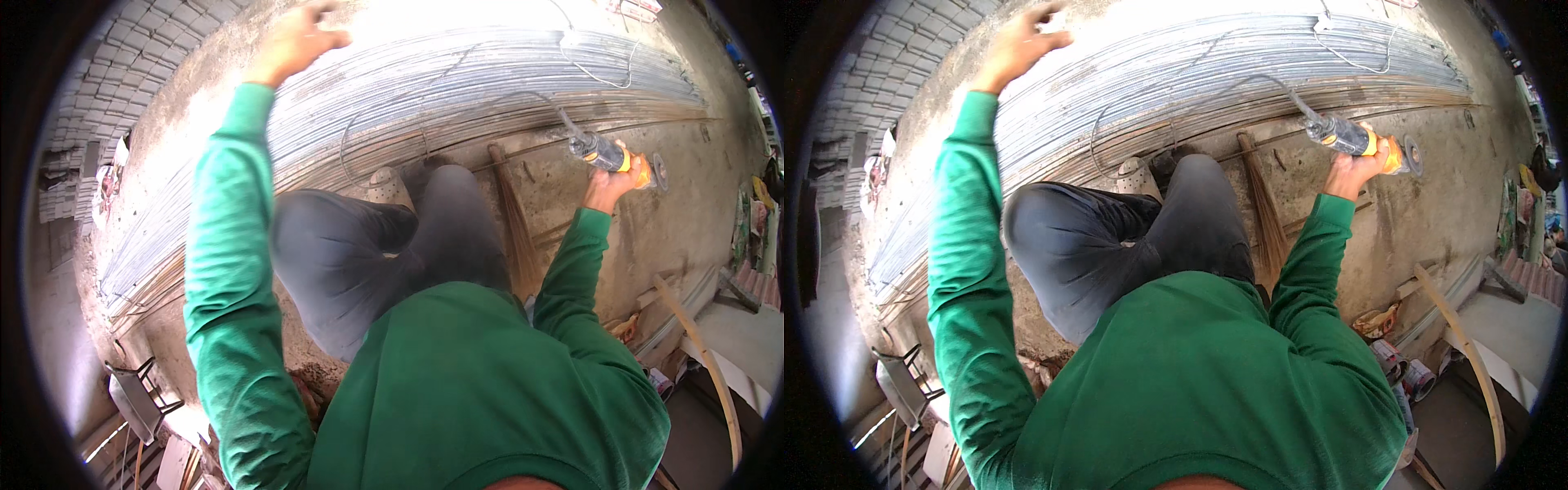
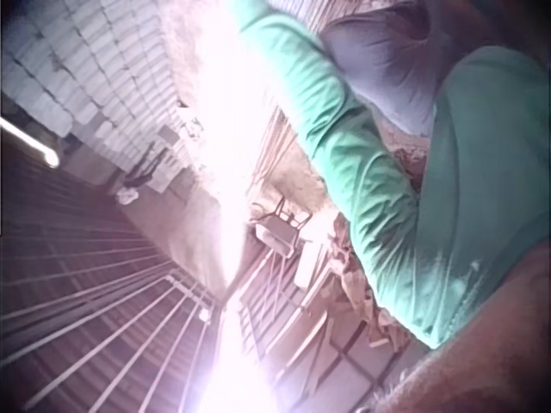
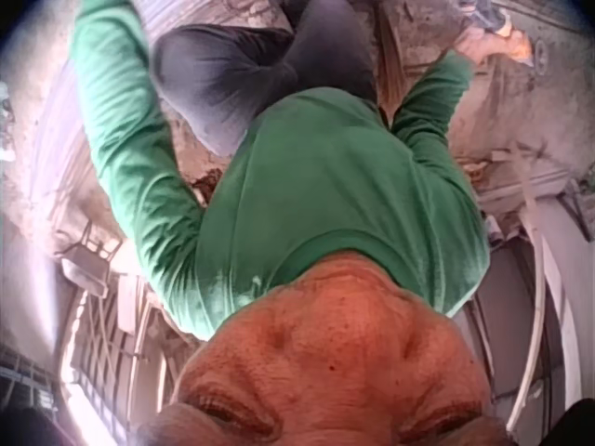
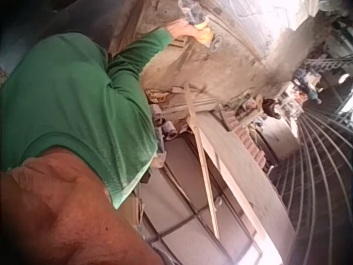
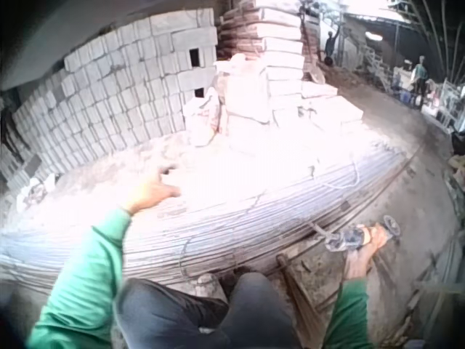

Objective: The person measures a bundle of metal rods with a tape measure, then uses an angle grinder to cut the rods, producing sparks. The cut pieces are moved aside.

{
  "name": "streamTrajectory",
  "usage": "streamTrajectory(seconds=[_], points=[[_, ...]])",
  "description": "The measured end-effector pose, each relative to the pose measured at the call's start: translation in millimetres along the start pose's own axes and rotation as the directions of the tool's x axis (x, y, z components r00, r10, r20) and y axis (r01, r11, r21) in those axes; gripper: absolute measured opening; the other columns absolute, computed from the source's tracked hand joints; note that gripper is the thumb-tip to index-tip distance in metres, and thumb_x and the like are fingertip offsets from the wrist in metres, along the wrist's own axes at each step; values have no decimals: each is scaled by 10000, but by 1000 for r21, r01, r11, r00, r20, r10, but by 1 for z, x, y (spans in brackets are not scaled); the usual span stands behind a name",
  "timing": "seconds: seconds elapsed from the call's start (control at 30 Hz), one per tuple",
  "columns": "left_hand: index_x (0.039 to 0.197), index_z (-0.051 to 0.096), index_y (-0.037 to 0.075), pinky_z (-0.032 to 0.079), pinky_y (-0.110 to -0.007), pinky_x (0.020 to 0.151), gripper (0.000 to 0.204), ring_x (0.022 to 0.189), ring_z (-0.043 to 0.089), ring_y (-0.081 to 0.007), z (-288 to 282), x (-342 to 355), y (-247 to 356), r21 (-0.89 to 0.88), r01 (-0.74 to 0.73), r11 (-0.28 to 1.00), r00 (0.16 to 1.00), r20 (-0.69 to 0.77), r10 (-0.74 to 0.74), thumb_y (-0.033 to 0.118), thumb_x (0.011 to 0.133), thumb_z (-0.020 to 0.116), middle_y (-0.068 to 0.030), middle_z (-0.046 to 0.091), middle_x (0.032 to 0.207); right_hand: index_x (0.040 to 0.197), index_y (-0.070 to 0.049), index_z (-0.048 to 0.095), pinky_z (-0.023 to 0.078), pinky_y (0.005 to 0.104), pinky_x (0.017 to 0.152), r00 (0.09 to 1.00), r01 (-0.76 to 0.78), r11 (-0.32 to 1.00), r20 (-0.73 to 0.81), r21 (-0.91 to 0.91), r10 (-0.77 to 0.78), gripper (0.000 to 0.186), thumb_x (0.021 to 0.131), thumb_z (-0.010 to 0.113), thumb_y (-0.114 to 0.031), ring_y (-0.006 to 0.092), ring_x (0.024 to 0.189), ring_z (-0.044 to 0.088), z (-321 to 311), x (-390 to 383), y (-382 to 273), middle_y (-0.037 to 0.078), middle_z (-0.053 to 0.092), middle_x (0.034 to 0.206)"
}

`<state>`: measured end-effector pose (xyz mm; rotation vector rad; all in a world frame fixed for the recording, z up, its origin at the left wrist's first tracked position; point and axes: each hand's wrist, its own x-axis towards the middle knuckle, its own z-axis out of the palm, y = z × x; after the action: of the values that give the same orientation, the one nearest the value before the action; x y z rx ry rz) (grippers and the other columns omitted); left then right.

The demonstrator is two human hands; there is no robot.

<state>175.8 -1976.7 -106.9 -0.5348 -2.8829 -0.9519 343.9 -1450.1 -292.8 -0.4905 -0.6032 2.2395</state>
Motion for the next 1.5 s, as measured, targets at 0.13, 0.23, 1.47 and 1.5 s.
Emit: streamTrajectory(seconds=[0.13, 0.23, 1.47, 1.5], points=[[1290, 558, -3, 486, -327, 885, 675, 993, 641, -244, -24, -23, -14, 261, 41, 965, 992, 108, -72, 395, 776, 744, -166, 676, 1053, 927, 7, 580, 532, 481, 825, 997, -51, 998, -50, 36, 52, 405, 852, 502, -384, 316, 854, 629, 0, 4, -4, 163, 630, 895], [1266, 563, -38, 463, -362, 958, 676, 1080, 626, -310, 14, -37, -45, 203, 288, 936, 866, 363, -345, 417, 792, 724, -237, 644, 1161, 936, 29, 583, 533, 474, 834, 995, -26, 1000, -93, 1, 26, 433, 854, 505, -389, 323, 843, 635, -3, -6, 3, 172, 632, 896], [1409, 438, 52, 345, -512, 1100, 949, 1413, 216, -384, 272, 22, -77, -78, -95, 992, 238, 966, 99, 495, 662, 820, -194, 96, 1565, 1165, -45, 504, 499, 465, 904, 971, -65, 991, -219, 121, 91, 424, 871, 607, -332, 294, 965, 616, 47, -58, -20, 154, 625, 1027], [1402, 446, 43, 325, -506, 1112, 946, 1422, 186, -383, 263, 19, -75, -81, -72, 994, 277, 956, 98, 496, 661, 821, -199, 74, 1568, 1159, -48, 509, 500, 460, 907, 973, -72, 994, -212, 84, 89, 418, 865, 619, -323, 296, 971, 613, 71, -59, -23, 153, 624, 1029]])
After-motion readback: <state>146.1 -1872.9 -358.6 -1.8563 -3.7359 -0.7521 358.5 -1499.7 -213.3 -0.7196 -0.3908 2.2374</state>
